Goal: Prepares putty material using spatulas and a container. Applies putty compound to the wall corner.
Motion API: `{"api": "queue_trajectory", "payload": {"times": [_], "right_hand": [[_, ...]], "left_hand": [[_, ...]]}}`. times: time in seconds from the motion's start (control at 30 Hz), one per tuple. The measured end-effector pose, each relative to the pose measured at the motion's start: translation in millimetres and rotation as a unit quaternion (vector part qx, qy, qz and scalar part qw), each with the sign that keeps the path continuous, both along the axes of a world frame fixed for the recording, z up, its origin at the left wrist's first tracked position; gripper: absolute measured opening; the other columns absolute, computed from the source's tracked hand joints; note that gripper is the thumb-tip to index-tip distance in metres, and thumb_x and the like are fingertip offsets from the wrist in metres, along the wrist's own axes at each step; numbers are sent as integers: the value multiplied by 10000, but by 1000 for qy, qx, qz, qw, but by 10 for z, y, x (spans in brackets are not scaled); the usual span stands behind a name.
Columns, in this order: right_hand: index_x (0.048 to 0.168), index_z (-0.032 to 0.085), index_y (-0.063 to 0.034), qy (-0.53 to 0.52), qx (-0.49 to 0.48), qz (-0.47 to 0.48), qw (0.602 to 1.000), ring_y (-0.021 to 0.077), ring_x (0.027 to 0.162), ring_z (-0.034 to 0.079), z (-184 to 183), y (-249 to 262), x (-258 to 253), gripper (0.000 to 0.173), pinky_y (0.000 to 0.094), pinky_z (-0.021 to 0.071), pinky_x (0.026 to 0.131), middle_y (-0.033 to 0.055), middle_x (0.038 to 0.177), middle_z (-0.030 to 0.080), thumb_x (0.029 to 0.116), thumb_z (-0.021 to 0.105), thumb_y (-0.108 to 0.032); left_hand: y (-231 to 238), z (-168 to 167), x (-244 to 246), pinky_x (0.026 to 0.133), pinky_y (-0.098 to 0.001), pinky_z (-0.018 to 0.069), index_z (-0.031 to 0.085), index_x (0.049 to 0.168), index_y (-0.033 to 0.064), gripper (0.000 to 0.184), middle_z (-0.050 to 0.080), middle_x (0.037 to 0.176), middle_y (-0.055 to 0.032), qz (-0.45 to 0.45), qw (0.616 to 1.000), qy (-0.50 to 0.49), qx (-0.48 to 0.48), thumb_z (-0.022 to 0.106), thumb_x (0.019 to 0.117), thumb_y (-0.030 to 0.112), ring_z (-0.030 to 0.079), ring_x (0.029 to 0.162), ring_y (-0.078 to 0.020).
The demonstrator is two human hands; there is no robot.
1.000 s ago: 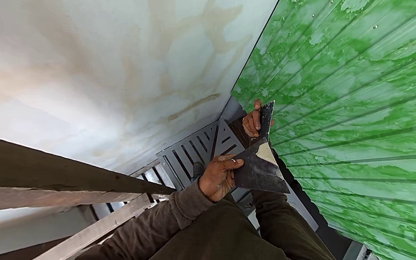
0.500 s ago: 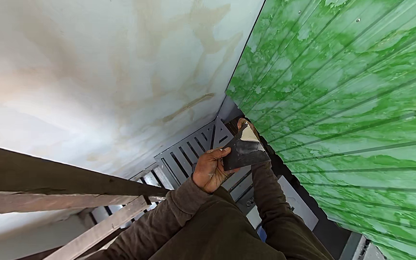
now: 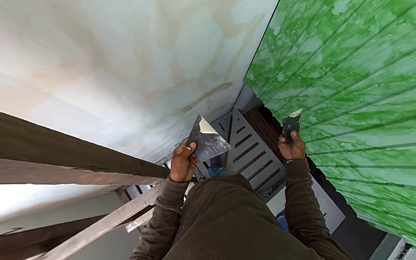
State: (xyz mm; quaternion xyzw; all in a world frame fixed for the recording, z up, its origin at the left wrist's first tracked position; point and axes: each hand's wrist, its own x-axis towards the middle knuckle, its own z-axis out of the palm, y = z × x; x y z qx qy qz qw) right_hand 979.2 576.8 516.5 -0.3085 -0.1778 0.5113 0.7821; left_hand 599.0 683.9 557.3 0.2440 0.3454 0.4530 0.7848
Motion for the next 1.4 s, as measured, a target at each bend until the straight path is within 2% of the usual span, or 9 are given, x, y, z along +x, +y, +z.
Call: {"api": "queue_trajectory", "payload": {"times": [0.13, 0.23, 0.33, 0.5, 0.6, 0.67, 0.83, 1.0, 1.4], "right_hand": [[1201, 679, -153, 2, -22, 18, 1000, 268, 870, 752, 30, -394, -161, 341, 426, 651, 721, 138, 1082, 740, 881, 781, -210], [1330, 615, -216, -7, -17, 35, 999, 308, 999, 738, -40, -396, -271, 499, 474, 640, 809, 132, 1222, 709, 932, 684, -508], [1410, 530, -242, -20, -2, 26, 999, 308, 1042, 714, -84, -233, -324, 759, 432, 627, 787, 125, 1301, 663, 909, 420, -802], [1454, 408, -135, 34, -34, -54, 997, 373, 1055, 687, -184, 15, -378, 621, 502, 603, 855, 215, 1293, 623, 1078, 140, -550], [1484, 386, -141, 43, -91, -50, 994, 359, 1140, 665, -221, 61, -625, 516, 512, 569, 969, 190, 1341, 601, 1094, 308, -469], [1539, 388, -243, -76, -135, -45, 987, 266, 1155, 671, -283, 3, -914, 545, 434, 579, 960, 85, 1405, 591, 1049, 512, -447], [1603, 318, -135, -505, -194, -115, 833, 251, 1453, 425, -274, 57, -1318, 979, 464, 428, 1166, 119, 1604, 391, 826, 832, -437], [1563, 413, -133, -555, -140, -94, 815, 229, 1462, 419, -119, 47, -1392, 903, 463, 435, 1174, 91, 1594, 414, 825, 843, -426], [1492, 554, -305, -719, -167, 8, 674, 364, 1382, 457, 463, 401, -2086, 605, 542, 451, 1081, 160, 1589, 398, 970, 570, -611]], "left_hand": [[-218, -243, -516, 638, -331, 631, 610, 1203, -1, 227, 730, 917, -132, 21, 997, 72, 22, 464, 1043, 67, 723, 717, -174], [-324, -363, -679, 656, -375, 643, 585, 1229, -10, 238, 734, 933, -144, 36, 993, 113, 7, 443, 1051, 59, 738, 753, -208], [-292, -354, -749, 683, -401, 644, 551, 1247, 4, 240, 727, 950, -135, 54, 987, 148, -3, 401, 1070, 67, 738, 783, -221], [-114, -168, -779, 771, -458, 645, 523, 1299, 27, 256, 727, 984, -136, 66, 977, 202, 0, 386, 1092, 89, 746, 842, -256], [2, -56, -756, 771, -457, 641, 540, 1295, 22, 263, 723, 1003, -143, 82, 973, 217, 3, 390, 1101, 116, 742, 852, -262], [43, -19, -717, 757, -440, 641, 554, 1287, 40, 258, 727, 1000, -129, 92, 973, 210, 3, 397, 1101, 126, 742, 842, -246], [-23, -79, -636, 770, -453, 639, 552, 1295, 42, 266, 725, 1008, -140, 88, 983, 162, 3, 393, 1097, 120, 741, 847, -260], [-118, -176, -514, 748, -446, 642, 580, 1264, 27, 260, 727, 987, -150, 87, 990, 113, -10, 406, 1091, 116, 739, 815, -251], [-31, 11, -162, 730, -399, 637, 671, 1267, 66, 260, 730, 1038, -111, 135, 969, 153, 136, 544, 1051, 137, 727, 836, -204]]}}
